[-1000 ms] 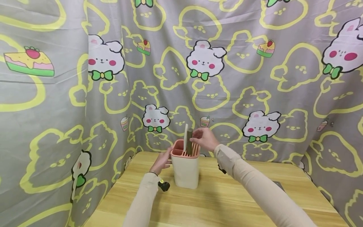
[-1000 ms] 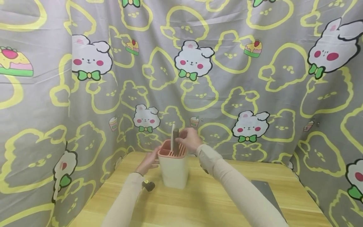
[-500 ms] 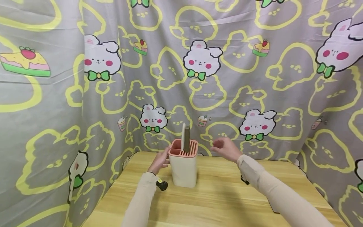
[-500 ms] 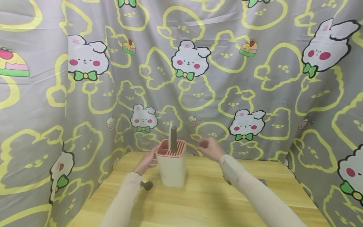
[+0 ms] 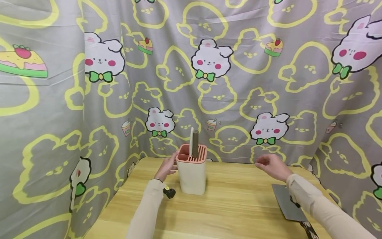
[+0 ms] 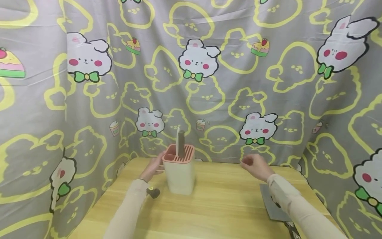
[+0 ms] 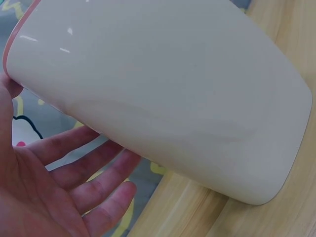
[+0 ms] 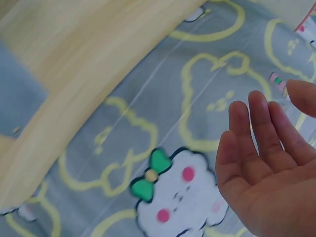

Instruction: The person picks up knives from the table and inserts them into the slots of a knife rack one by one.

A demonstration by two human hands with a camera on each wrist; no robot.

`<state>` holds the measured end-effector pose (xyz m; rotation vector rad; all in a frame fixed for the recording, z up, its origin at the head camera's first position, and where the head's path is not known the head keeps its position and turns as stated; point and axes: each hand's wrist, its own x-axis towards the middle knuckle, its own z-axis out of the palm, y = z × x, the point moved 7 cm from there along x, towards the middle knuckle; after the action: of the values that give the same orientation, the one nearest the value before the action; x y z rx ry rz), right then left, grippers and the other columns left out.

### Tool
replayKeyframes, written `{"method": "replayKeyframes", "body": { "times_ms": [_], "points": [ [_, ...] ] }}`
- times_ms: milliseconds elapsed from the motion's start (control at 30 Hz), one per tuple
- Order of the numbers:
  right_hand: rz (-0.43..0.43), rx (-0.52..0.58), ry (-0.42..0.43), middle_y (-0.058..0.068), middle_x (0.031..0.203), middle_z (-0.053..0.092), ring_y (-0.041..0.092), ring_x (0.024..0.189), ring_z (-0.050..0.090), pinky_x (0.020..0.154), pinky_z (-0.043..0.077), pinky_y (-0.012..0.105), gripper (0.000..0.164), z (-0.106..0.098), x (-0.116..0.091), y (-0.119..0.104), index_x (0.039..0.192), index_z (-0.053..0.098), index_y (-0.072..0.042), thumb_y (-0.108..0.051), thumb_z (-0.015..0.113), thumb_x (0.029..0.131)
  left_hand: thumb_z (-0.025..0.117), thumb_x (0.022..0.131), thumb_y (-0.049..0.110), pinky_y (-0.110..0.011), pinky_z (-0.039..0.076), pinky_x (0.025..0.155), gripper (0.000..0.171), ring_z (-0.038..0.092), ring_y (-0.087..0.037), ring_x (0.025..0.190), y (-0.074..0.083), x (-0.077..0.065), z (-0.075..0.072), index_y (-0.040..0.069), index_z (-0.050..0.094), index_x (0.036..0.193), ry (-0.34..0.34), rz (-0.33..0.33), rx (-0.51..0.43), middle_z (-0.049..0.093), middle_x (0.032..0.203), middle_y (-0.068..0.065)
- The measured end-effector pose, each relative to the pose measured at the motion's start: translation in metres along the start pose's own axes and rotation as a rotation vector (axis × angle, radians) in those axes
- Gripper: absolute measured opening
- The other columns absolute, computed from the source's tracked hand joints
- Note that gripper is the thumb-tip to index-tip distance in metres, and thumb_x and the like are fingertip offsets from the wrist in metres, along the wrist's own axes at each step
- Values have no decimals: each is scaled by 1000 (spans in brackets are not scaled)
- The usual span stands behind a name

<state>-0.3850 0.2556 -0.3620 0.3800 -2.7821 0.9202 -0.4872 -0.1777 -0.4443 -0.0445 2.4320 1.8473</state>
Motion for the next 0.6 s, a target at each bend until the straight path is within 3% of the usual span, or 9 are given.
{"method": "replayKeyframes", "body": {
  "times_ms": [300, 433, 600],
  "points": [
    [31, -183, -21, 2, 91, 70, 13, 81, 63, 68, 53, 33, 24, -7, -39, 43, 105, 69, -2, -23, 68, 93, 44, 89, 76, -51, 52, 99, 80, 69, -28, 107, 1, 3, -1, 10, 62, 131, 10, -16, 8, 67, 127, -15],
    [2, -272, 6, 3, 91, 71, 17, 81, 65, 70, 55, 40, 18, -7, -54, 51, 101, 71, -4, -18, 69, 90, 44, 90, 72, -50, 53, 97, 76, 71, -26, 104, 3, 3, -2, 10, 63, 130, 15, -17, 6, 68, 126, -14],
    [-11, -368, -1, 2, 89, 72, 18, 79, 66, 69, 55, 42, 10, -5, -73, 57, 95, 72, -8, -15, 71, 87, 44, 89, 75, -50, 53, 97, 80, 69, -32, 109, 3, 1, -1, 10, 62, 132, 5, -8, 3, 67, 127, -16]
  ]
}}
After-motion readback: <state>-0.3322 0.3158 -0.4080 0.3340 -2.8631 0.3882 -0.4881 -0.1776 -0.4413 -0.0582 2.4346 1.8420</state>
